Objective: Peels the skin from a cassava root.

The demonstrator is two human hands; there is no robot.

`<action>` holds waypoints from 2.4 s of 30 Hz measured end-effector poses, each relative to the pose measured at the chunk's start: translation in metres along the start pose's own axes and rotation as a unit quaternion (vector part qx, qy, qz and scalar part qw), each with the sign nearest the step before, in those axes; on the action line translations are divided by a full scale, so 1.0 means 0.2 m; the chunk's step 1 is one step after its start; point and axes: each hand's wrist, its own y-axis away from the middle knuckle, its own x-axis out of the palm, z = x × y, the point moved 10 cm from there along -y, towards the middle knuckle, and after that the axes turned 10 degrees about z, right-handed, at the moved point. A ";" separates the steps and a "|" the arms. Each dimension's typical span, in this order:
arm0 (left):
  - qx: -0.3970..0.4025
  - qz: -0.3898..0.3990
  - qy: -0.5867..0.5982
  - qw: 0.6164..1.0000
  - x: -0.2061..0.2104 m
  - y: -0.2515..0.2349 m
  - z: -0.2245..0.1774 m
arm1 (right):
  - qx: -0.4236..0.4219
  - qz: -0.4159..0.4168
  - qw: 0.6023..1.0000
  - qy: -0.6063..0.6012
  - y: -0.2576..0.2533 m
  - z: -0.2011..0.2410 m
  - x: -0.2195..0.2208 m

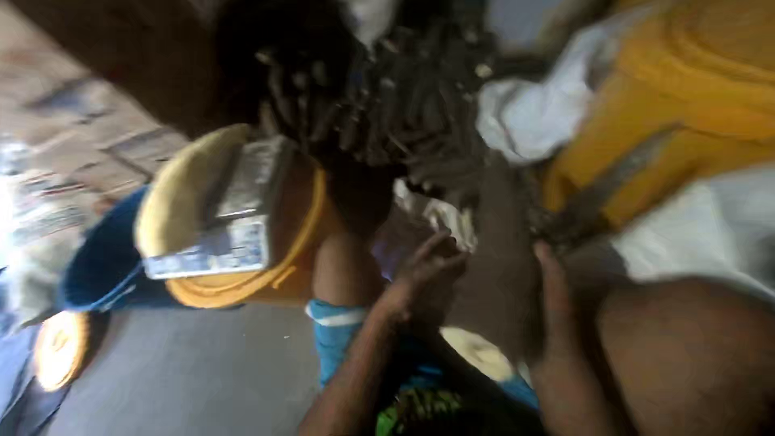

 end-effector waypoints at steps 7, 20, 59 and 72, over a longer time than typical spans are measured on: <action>-0.099 -0.021 0.094 0.990 0.09 -0.05 0.19 | 0.203 -0.051 0.971 0.117 0.04 -0.11 -0.08; -0.025 0.049 0.304 0.951 -0.01 -0.07 0.39 | 0.072 0.039 0.975 0.207 -0.06 -0.12 -0.10; -0.004 -0.243 0.523 0.817 -0.31 -0.14 0.55 | 0.207 0.172 0.635 0.724 0.42 0.17 -0.29; -0.024 -0.272 0.479 0.834 -0.32 -0.13 0.55 | 0.154 0.169 0.624 0.748 0.53 0.25 -0.31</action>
